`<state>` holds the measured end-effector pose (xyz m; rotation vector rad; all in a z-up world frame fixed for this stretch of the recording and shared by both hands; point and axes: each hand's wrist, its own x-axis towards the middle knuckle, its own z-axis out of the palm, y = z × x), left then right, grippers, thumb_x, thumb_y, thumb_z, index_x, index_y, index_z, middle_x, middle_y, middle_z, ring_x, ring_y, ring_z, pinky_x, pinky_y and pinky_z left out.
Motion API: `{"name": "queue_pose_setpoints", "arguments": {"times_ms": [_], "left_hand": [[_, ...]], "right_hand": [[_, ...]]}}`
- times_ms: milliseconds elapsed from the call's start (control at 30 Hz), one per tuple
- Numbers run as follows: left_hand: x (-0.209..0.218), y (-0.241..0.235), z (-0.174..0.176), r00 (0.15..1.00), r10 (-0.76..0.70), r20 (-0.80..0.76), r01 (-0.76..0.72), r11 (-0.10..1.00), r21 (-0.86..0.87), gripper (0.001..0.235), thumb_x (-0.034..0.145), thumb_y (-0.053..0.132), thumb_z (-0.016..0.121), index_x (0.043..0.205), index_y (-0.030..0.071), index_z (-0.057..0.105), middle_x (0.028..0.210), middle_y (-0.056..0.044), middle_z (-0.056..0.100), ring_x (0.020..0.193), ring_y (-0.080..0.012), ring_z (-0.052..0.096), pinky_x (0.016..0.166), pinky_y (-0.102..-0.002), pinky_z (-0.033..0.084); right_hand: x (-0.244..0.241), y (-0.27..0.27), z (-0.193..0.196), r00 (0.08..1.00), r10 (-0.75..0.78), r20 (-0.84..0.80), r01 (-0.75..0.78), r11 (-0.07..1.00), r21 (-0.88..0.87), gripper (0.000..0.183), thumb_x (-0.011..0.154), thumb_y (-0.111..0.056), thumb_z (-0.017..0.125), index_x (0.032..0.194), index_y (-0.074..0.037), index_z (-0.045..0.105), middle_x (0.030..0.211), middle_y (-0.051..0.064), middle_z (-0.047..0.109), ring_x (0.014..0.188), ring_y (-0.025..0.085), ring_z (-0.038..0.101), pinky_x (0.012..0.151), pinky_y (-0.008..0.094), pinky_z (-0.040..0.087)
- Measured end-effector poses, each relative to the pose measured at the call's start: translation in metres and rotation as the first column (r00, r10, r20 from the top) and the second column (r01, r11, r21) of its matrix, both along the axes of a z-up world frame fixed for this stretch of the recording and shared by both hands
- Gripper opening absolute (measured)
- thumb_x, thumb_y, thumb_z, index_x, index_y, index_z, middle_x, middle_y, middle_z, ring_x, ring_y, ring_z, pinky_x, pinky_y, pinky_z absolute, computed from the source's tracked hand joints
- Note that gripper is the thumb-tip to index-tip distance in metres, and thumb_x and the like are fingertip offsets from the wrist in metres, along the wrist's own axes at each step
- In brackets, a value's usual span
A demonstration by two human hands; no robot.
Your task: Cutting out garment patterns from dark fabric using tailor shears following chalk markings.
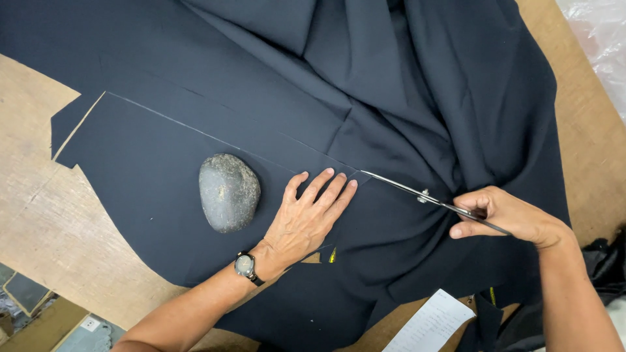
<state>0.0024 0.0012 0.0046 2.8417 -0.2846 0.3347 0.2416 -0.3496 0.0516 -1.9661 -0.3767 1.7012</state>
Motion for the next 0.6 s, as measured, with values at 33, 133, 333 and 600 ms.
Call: {"name": "queue_pose_setpoints", "arguments": {"times_ms": [33,133,333,600], "left_hand": [[0.0,0.0,0.0,1.0,0.001,0.0,-0.001,1.0,-0.001,0.054,0.102,0.005,0.052,0.155,0.015,0.059,0.153,-0.005,0.059,0.141,-0.026,0.059,0.111,-0.051,0.046],[0.0,0.0,0.0,1.0,0.004,-0.011,-0.004,1.0,-0.012,0.055,0.102,0.005,0.052,0.155,0.014,0.059,0.153,-0.005,0.059,0.141,-0.0258,0.059,0.112,-0.051,0.045],[0.0,0.0,-0.001,1.0,0.007,-0.003,-0.007,1.0,-0.003,0.054,0.101,0.006,0.055,0.155,0.015,0.059,0.152,-0.005,0.06,0.14,-0.0252,0.059,0.111,-0.051,0.047],[0.001,0.002,0.005,0.999,0.03,0.037,-0.028,0.999,-0.045,0.051,0.105,0.002,0.055,0.153,0.016,0.059,0.154,-0.009,0.058,0.138,-0.0276,0.062,0.11,-0.049,0.051]], "right_hand": [[-0.001,0.002,-0.001,1.0,0.001,0.0,-0.001,1.0,-0.001,0.065,0.09,-0.023,0.099,0.068,-0.013,0.039,0.071,-0.005,0.029,0.064,0.01,0.027,0.056,0.032,0.02],[-0.002,0.004,-0.004,1.0,0.017,0.014,-0.018,0.999,0.034,0.065,0.088,-0.026,0.1,0.067,-0.012,0.04,0.068,-0.005,0.031,0.063,0.01,0.029,0.055,0.032,0.023],[-0.006,0.009,-0.001,0.998,0.01,0.065,-0.009,1.0,-0.024,0.076,0.08,-0.021,0.107,0.061,-0.013,0.034,0.057,-0.004,0.03,0.058,0.01,0.026,0.052,0.032,0.021],[-0.009,0.006,0.003,0.995,-0.089,-0.044,0.09,0.996,0.024,0.06,0.089,-0.022,0.098,0.067,-0.012,0.043,0.069,-0.005,0.031,0.063,0.01,0.028,0.056,0.032,0.02]]}}
